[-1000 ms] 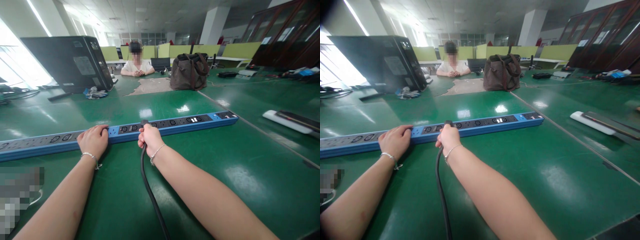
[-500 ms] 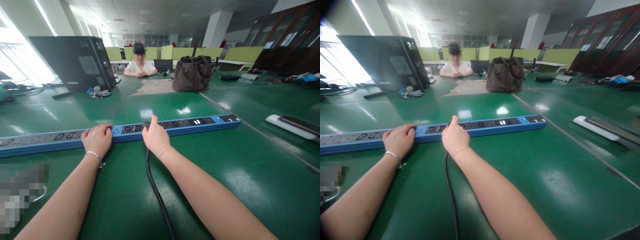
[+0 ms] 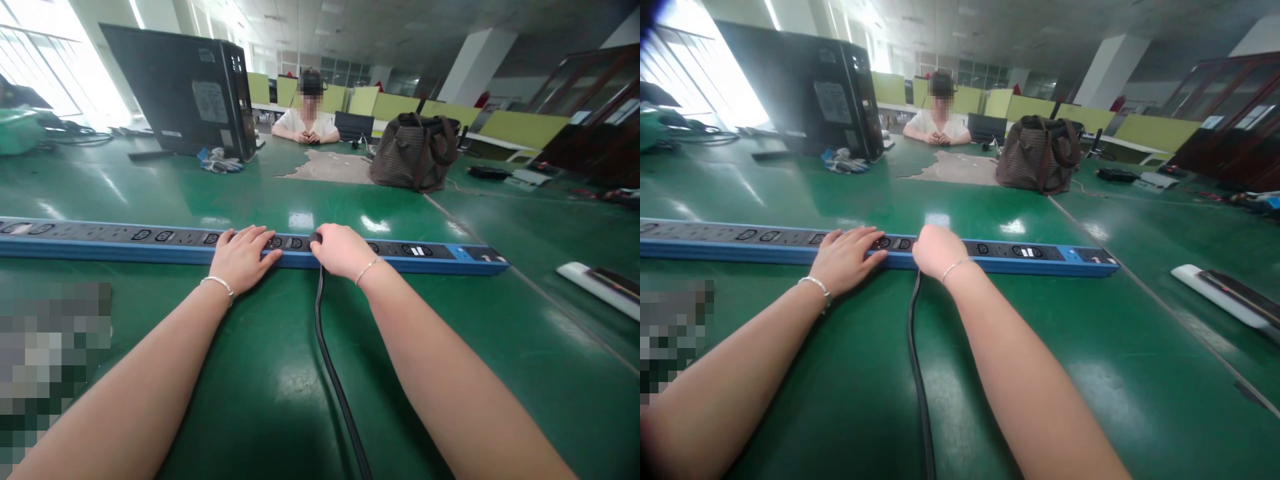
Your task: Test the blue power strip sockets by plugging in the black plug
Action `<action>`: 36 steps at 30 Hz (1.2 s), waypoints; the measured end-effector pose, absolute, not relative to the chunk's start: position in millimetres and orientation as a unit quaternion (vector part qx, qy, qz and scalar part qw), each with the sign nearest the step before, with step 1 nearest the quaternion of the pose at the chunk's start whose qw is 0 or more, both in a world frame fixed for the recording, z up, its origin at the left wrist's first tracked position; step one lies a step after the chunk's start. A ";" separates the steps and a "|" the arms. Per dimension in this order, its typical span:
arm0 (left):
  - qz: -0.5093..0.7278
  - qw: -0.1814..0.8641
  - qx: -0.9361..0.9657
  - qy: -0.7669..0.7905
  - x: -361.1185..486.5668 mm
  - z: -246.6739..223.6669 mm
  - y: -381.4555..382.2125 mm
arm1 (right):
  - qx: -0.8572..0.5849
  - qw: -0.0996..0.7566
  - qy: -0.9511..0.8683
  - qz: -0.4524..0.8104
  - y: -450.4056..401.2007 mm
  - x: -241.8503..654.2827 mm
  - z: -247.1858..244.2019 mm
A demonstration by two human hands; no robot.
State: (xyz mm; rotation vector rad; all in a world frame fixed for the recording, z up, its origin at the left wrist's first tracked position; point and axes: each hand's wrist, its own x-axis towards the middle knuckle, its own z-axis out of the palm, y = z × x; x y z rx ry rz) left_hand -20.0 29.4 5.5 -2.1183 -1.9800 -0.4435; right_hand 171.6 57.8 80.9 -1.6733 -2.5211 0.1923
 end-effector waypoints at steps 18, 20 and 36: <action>-0.164 0.088 -0.708 -0.681 -19.5 6.3 29.2 | -0.599 0.076 -0.797 0.019 32.7 153.0 66.0; -0.165 0.088 -0.707 -0.683 -17.6 5.5 29.5 | -0.604 0.083 -0.792 0.027 32.1 153.2 62.0; -0.159 0.110 -0.718 -0.669 -5.9 1.4 29.3 | -0.607 0.210 -0.764 0.068 35.4 164.6 41.1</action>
